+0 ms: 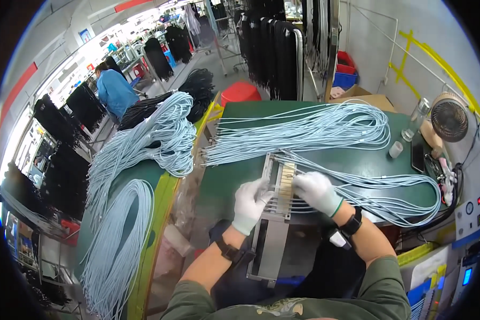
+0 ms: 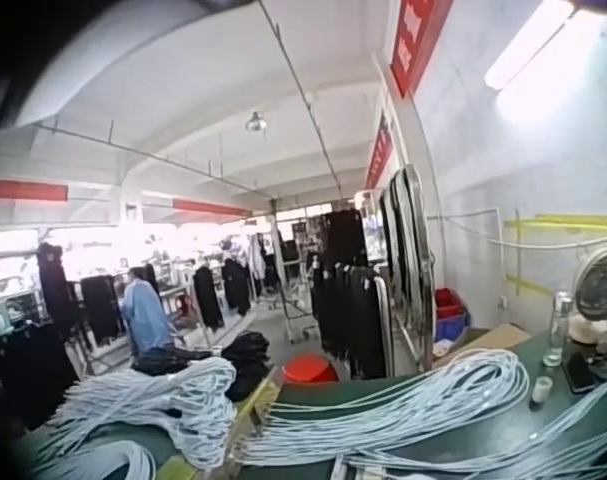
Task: The person places light blue cables into a metal jig, carries the jig to a machine, and places it on a blue platform. After the machine operates, the person removes the jig, takes out the cables, and wraps them with tape before setting the bundle aside.
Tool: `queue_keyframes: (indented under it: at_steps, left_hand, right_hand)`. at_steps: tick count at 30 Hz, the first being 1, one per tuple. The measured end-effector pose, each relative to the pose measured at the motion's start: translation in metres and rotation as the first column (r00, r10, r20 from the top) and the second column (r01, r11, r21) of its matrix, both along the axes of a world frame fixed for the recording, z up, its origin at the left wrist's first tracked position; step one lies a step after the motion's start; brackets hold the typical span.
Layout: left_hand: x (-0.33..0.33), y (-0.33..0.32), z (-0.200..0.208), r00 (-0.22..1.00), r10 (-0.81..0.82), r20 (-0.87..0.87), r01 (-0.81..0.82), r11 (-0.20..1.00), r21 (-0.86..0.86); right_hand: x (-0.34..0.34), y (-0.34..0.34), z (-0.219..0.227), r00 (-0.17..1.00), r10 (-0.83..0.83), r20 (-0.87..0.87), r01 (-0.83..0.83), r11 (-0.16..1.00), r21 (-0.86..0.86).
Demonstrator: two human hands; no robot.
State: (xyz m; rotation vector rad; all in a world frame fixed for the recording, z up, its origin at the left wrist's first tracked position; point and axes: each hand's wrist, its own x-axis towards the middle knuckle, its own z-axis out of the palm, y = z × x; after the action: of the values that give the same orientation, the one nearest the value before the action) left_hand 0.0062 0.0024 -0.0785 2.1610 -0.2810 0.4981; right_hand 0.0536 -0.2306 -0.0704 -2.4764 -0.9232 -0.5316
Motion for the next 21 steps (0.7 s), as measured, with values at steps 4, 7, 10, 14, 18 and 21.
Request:
queue_keyframes:
  at_steps: [4,7,10,14,18,21]
  left_hand:
    - [-0.001,0.006,-0.006,0.995,-0.097,-0.019,0.095,0.992,-0.086]
    - [0.01,0.012,-0.026,0.987,-0.066,-0.145,0.014,0.942,-0.335]
    - [0.02,0.015,-0.023,0.999,-0.038,0.009,0.039,0.973,-0.227]
    - [0.027,0.017,-0.006,0.999,0.054,-0.004,-0.054,0.996,-0.069]
    - [0.024,0.018,-0.018,1.0,0.019,0.02,-0.02,0.999,0.025]
    - [0.021,0.017,-0.018,0.999,0.033,0.026,-0.034,0.999,0.012]
  right_hand:
    - [-0.016,0.012,0.02,0.986,0.132,-0.099,-0.121,0.987,0.106]
    - [-0.004,0.002,0.005,0.953,0.178,-0.246,-0.112,0.959,0.26]
    - [0.005,-0.008,0.018,0.967,0.126,-0.222,-0.091,0.983,0.159]
    - [0.007,-0.007,0.031,0.983,0.02,-0.184,-0.009,0.998,0.061]
    - [0.004,-0.007,0.018,0.998,0.024,-0.063,-0.026,0.999,-0.031]
    - [0.001,-0.005,0.018,0.997,0.029,-0.077,-0.033,0.998,-0.047]
